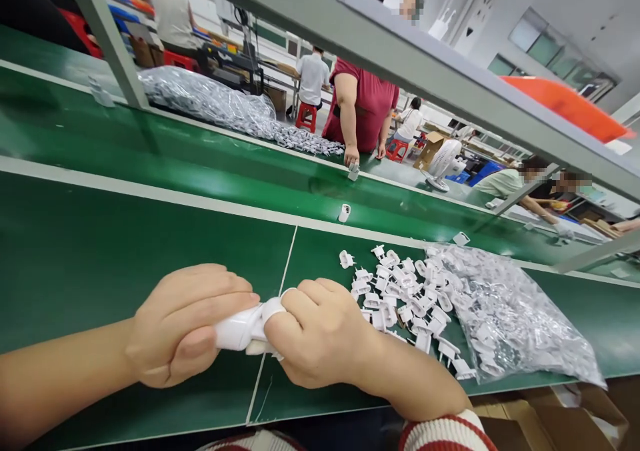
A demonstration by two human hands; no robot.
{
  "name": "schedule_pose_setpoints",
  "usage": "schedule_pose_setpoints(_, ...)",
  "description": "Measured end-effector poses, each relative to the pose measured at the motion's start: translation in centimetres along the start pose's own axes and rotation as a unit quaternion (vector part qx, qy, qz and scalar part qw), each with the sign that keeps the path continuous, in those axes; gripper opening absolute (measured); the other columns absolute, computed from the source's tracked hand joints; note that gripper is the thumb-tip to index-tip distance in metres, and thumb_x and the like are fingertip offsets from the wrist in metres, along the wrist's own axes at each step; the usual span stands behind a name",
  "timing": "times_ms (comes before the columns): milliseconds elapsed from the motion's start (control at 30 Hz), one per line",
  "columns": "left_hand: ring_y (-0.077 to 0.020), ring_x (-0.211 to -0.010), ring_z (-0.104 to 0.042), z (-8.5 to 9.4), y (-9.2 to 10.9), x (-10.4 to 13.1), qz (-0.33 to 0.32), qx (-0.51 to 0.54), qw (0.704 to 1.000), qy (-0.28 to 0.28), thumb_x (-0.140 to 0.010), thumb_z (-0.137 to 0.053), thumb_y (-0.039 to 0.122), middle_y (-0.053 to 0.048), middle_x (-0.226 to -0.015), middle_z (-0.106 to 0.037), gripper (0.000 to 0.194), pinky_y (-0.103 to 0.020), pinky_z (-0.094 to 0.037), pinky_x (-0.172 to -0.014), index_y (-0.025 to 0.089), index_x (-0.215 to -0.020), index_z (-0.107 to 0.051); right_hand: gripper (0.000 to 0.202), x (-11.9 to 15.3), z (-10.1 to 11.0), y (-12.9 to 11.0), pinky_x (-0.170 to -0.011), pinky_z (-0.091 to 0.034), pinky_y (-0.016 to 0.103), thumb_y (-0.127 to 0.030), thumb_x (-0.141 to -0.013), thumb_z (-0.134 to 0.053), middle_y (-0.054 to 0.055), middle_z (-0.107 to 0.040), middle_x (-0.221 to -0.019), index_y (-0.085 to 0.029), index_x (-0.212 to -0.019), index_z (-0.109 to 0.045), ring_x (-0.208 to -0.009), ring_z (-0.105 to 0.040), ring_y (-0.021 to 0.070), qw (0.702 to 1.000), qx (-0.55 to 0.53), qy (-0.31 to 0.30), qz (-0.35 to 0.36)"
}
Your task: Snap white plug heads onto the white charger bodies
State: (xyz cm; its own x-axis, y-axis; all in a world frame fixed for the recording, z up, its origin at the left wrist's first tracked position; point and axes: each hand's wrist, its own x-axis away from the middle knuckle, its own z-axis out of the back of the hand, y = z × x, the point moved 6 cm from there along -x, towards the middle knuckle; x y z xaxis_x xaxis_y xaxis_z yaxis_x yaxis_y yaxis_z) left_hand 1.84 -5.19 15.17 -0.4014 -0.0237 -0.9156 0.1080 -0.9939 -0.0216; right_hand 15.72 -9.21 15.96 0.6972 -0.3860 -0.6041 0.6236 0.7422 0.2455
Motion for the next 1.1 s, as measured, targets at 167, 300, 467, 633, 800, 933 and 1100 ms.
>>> schedule_pose_setpoints(167,-0.0172,-0.050,-0.054,-0.4,0.3,0.0,0.016,0.013,1.000,0.007,-0.104,-0.031,0.019,-0.003,-0.062,-0.059,0.029,-0.032,-0.038,-0.046,0.017,-0.093,-0.058,0.018,0.3,-0.7,-0.4,-0.054,-0.024,0.032,-0.011,-0.082,-0.045,0.000,-0.040,-0.063,-0.023,-0.068,-0.046,-0.058,-0.025,0.0173,0.999,-0.050,-0.013,-0.013)
schedule_pose_setpoints(300,-0.0159,-0.049,-0.052,-0.5,0.3,0.0,0.037,0.034,0.998,0.030,-0.104,-0.033,0.016,-0.001,-0.060,-0.056,0.027,-0.031,-0.037,-0.046,0.019,-0.088,-0.055,0.014,0.6,-1.2,-0.4,-0.053,-0.024,0.033,-0.011,-0.077,-0.044,0.000,-0.040,-0.064,-0.024,-0.071,-0.042,-0.058,-0.027,0.0177,0.997,-0.063,-0.010,-0.043)
schedule_pose_setpoints(467,-0.0151,-0.052,-0.050,-1.6,-0.4,0.6,0.113,0.069,0.991,-0.003,-0.102,-0.034,0.013,-0.002,-0.065,-0.059,0.025,-0.030,-0.038,-0.049,0.020,-0.089,-0.055,0.018,1.0,-1.7,0.4,-0.053,-0.024,0.031,-0.013,-0.077,-0.045,-0.002,-0.041,-0.066,-0.026,-0.078,-0.033,-0.056,-0.028,0.0164,0.986,-0.118,-0.062,-0.101)
schedule_pose_setpoints(633,-0.0154,-0.058,-0.054,-2.8,-1.4,1.7,0.198,0.132,0.971,0.006,-0.102,-0.035,0.013,-0.004,-0.069,-0.061,0.028,-0.029,-0.042,-0.054,0.018,-0.087,-0.058,0.025,1.3,-2.2,2.1,-0.052,-0.022,0.029,-0.018,-0.084,-0.049,-0.006,-0.037,-0.065,-0.026,-0.080,-0.026,-0.053,-0.028,0.0129,0.943,-0.238,-0.128,-0.194)
schedule_pose_setpoints(800,-0.0145,-0.059,-0.051,-3.5,-2.0,2.4,0.260,0.170,0.950,0.010,-0.106,-0.035,0.019,-0.003,-0.069,-0.058,0.036,-0.029,-0.039,-0.055,0.016,-0.083,-0.062,0.025,1.4,-2.3,2.9,-0.051,-0.021,0.028,-0.018,-0.083,-0.051,-0.007,-0.036,-0.064,-0.026,-0.079,-0.027,-0.052,-0.026,0.0108,0.923,-0.298,-0.114,-0.218)
schedule_pose_setpoints(933,-0.0138,-0.058,-0.047,-4.8,-3.2,3.5,0.428,0.283,0.858,0.006,-0.110,-0.036,0.040,-0.002,-0.066,-0.053,0.048,-0.028,-0.039,-0.055,0.017,-0.075,-0.060,0.027,1.7,-2.8,3.6,-0.050,-0.023,0.026,-0.025,-0.087,-0.061,-0.008,-0.039,-0.061,-0.024,-0.075,-0.036,-0.052,-0.029,0.0092,0.872,-0.367,-0.139,-0.294)
schedule_pose_setpoints(1100,-0.0101,-0.045,-0.034,-6.5,-3.6,4.7,0.640,0.406,0.652,0.016,-0.103,-0.045,0.061,0.003,-0.053,-0.042,0.055,-0.023,-0.026,-0.042,0.018,-0.070,-0.056,0.048,2.1,-3.7,4.3,-0.049,-0.032,0.023,-0.047,-0.071,-0.090,-0.008,-0.047,-0.064,-0.022,-0.078,-0.049,-0.055,-0.040,0.0085,0.770,-0.472,-0.171,-0.394)
